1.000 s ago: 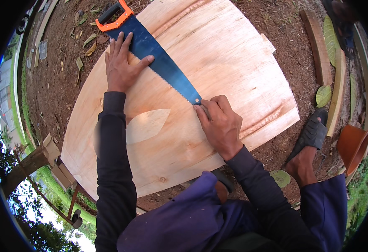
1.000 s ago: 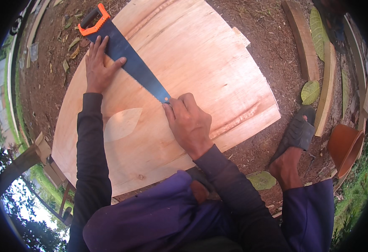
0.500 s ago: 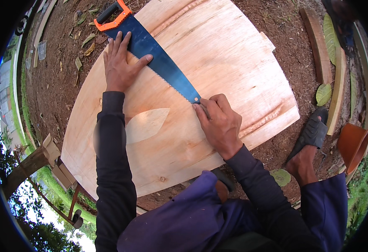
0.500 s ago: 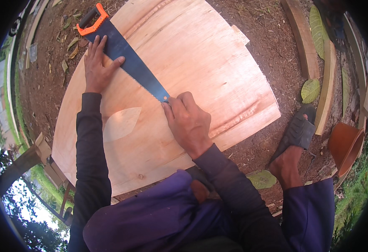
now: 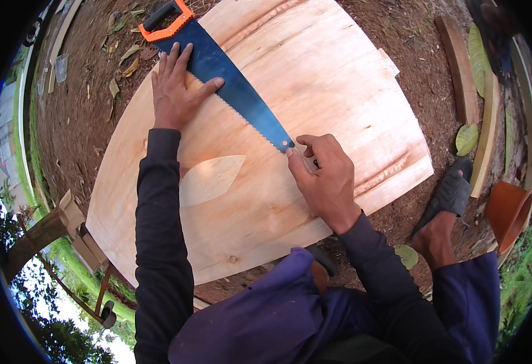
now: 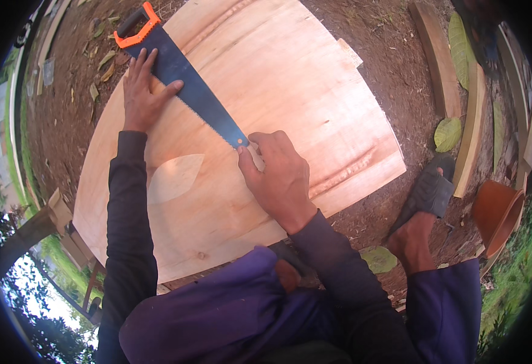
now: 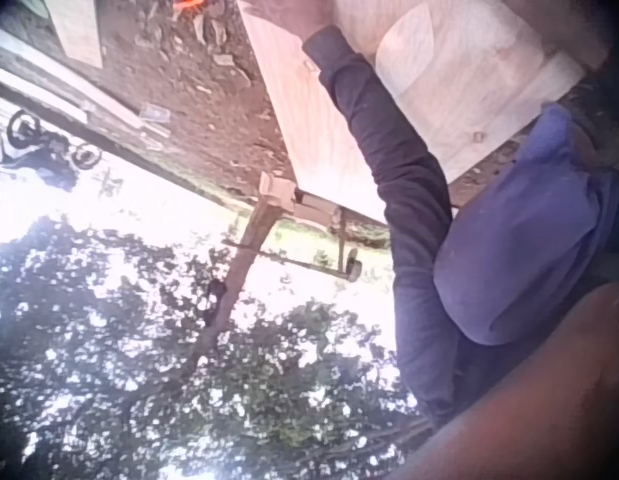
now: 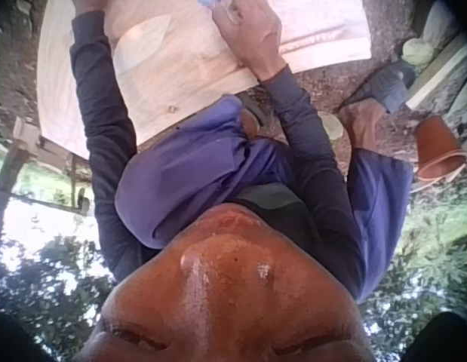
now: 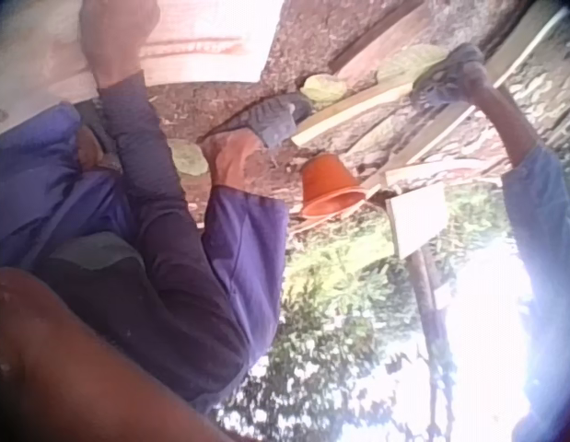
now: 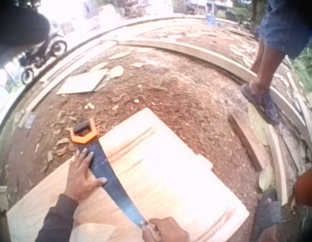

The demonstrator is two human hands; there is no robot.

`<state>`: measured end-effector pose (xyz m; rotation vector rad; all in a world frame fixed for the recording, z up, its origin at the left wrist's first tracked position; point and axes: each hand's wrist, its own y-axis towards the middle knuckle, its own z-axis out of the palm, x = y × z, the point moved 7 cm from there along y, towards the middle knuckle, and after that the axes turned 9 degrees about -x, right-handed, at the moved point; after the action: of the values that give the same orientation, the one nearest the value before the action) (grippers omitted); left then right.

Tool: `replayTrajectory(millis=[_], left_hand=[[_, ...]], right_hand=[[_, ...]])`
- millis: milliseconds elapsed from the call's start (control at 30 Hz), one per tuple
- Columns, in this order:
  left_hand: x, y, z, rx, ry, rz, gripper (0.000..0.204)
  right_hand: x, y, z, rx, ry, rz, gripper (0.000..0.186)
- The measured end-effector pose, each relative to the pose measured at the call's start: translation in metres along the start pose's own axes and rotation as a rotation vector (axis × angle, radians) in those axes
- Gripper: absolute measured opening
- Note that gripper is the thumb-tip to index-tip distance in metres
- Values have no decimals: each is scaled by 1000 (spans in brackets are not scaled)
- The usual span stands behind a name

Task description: The person measures a large wooden board with a tape measure, marks it with a pencil, and then uses a hand saw to cut along the marked line. The cut is completed, separating a strip from the board.

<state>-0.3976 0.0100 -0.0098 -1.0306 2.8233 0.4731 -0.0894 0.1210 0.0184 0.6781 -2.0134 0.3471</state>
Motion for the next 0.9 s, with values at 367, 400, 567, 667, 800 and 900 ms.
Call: replayTrajectory(millis=[367,400,567,667,800,900], left_hand=[[1,-2,0,17,-5,-13,99],[1,-2,0,17,-3,-15,99],[2,-1,2,27,7,-38,107],[2,-2,2,32,6,-49,108],[3,-5,0,44,28,-62,110],[-1,-1,-2,29,18,-52,109]], right_hand=[[-11,48,-42,114,262,201,28],[-11,51,-39,140,284,203,30],[-20,68,-18,262,414,263,35],[-15,89,4,312,501,289,31],[13,128,36,374,397,89,33],[23,160,62,322,410,2,35]])
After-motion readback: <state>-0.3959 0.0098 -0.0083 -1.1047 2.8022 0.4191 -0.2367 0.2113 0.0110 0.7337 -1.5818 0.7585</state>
